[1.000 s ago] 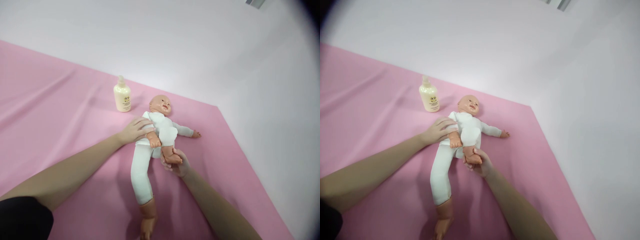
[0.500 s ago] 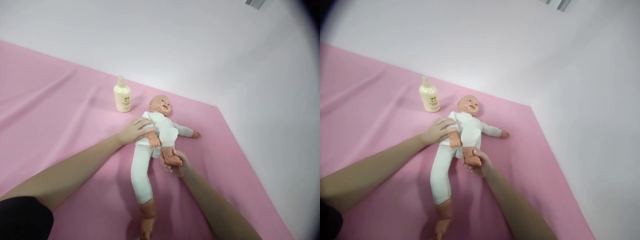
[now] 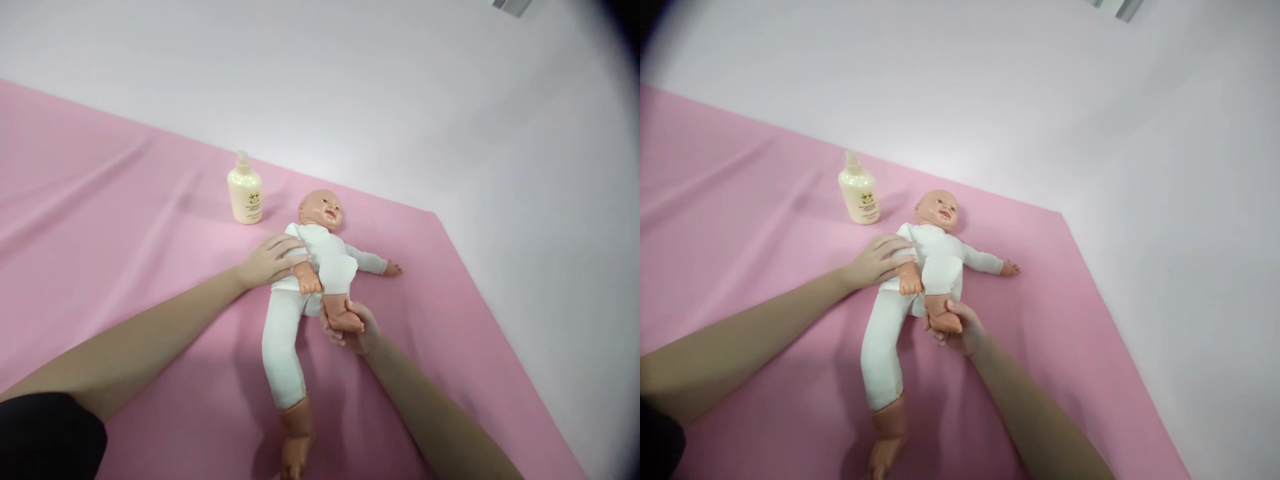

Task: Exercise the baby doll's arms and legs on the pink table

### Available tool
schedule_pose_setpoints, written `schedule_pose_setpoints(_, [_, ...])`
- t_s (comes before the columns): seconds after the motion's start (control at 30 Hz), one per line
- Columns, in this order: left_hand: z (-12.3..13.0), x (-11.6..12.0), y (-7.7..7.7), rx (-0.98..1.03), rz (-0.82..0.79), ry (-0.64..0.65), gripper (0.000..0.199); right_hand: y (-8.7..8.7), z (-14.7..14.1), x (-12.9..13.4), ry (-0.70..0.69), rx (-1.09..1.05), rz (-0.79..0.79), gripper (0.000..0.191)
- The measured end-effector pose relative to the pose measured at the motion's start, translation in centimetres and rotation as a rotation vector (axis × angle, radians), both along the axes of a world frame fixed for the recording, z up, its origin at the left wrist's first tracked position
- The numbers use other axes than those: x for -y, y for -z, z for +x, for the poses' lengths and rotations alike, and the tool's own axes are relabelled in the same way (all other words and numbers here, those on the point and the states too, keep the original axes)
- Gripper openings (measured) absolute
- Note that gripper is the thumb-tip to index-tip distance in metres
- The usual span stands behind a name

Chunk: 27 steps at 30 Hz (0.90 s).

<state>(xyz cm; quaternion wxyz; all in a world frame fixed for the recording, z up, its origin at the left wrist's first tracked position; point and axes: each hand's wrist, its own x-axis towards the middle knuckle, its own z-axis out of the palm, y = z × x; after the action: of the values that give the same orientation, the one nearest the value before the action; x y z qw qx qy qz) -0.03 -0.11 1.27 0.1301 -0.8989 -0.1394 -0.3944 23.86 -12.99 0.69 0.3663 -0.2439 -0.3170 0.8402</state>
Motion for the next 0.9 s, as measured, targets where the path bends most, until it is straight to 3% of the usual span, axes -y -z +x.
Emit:
schedule_pose_setpoints(0.6, [-0.08, -0.09, -0.01, -0.019, -0.036, -0.010, 0.030, 0.66, 0.33, -0.03, -0.060, 0.043, 0.028, 0.045])
schedule_pose_setpoints(0.77, [-0.15, -0.01, -0.07, -0.005, -0.190, -0.039, 0.033, 0.31, 0.24, -0.09, -0.123, 0.022, 0.045, 0.044])
schedule_pose_setpoints(0.9, [-0.01, -0.08, 0.09, 0.211, -0.401, -0.094, 0.035, -0.21, 0.10, 0.32, -0.288, -0.051, 0.112, 0.045])
